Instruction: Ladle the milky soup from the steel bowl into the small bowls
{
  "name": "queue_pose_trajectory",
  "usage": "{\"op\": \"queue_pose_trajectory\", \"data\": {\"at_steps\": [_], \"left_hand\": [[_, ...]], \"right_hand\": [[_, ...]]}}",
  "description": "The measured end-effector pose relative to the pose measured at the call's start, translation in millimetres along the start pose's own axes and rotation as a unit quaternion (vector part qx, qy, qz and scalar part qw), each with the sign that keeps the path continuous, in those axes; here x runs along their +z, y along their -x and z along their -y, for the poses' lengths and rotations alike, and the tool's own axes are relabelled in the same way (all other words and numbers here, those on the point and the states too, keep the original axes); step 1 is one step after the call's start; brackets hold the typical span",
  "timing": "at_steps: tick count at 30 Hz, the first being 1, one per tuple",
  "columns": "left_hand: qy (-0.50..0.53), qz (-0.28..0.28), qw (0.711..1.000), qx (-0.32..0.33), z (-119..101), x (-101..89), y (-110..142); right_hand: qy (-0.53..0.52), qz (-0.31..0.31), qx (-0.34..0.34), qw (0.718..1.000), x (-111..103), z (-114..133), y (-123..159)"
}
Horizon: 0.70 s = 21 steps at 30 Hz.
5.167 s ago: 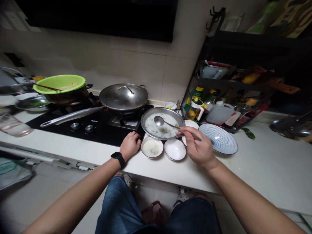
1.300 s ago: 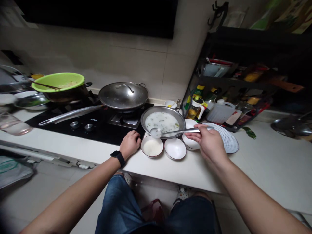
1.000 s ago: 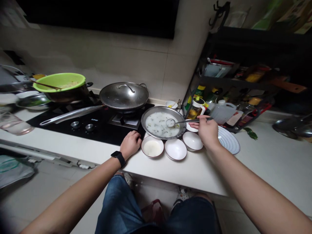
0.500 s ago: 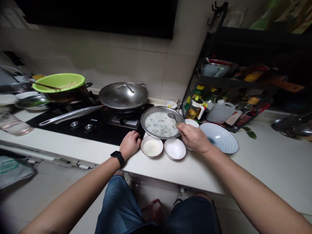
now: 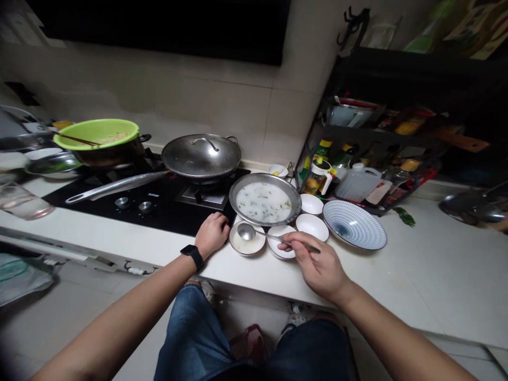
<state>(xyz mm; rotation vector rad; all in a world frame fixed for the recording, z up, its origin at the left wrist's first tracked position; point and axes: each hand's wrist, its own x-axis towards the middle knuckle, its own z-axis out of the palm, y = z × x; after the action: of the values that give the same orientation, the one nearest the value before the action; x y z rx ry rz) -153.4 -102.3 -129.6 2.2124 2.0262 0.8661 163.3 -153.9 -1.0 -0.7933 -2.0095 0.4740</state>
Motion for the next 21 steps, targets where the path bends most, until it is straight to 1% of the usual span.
{"op": "queue_pose_trajectory", "data": {"at_steps": [2, 4, 6, 8, 11, 15, 18, 21], "left_hand": [[-0.001, -0.002, 1.000, 0.000, -0.1, -0.1, 0.1], [-0.001, -0.001, 1.000, 0.001, -0.1, -0.2, 0.1], [-0.001, 0.001, 1.000, 0.001, -0.1, -0.3, 0.1], [-0.001, 0.003, 1.000, 0.002, 0.1, -0.1, 0.0], [-0.003, 0.003, 1.000, 0.000, 0.4, 0.3, 0.0], [-0.006, 0.002, 1.000, 0.002, 0.4, 0.3, 0.0], [-0.007, 0.003, 1.000, 0.002, 0.6, 0.5, -0.1], [-0.007, 0.001, 1.000, 0.003, 0.9, 1.1, 0.0]], "right_hand": [[0.003, 0.017, 0.004, 1.000, 7.1, -5.0, 3.5], [-0.014, 0.020, 0.033, 0.999, 13.4, -9.5, 5.5], [-0.046, 0.011, 0.086, 0.995, 18.6, -13.4, 5.7], [-0.094, -0.016, 0.149, 0.984, 22.3, -18.0, 4.3], [-0.171, -0.072, 0.252, 0.950, 24.1, -27.1, -0.7], [-0.227, -0.122, 0.363, 0.895, 20.3, -34.8, -9.1], [-0.248, -0.158, 0.412, 0.862, 16.1, -29.6, -15.7], [-0.251, -0.186, 0.441, 0.842, 11.0, -18.2, -24.5]]}}
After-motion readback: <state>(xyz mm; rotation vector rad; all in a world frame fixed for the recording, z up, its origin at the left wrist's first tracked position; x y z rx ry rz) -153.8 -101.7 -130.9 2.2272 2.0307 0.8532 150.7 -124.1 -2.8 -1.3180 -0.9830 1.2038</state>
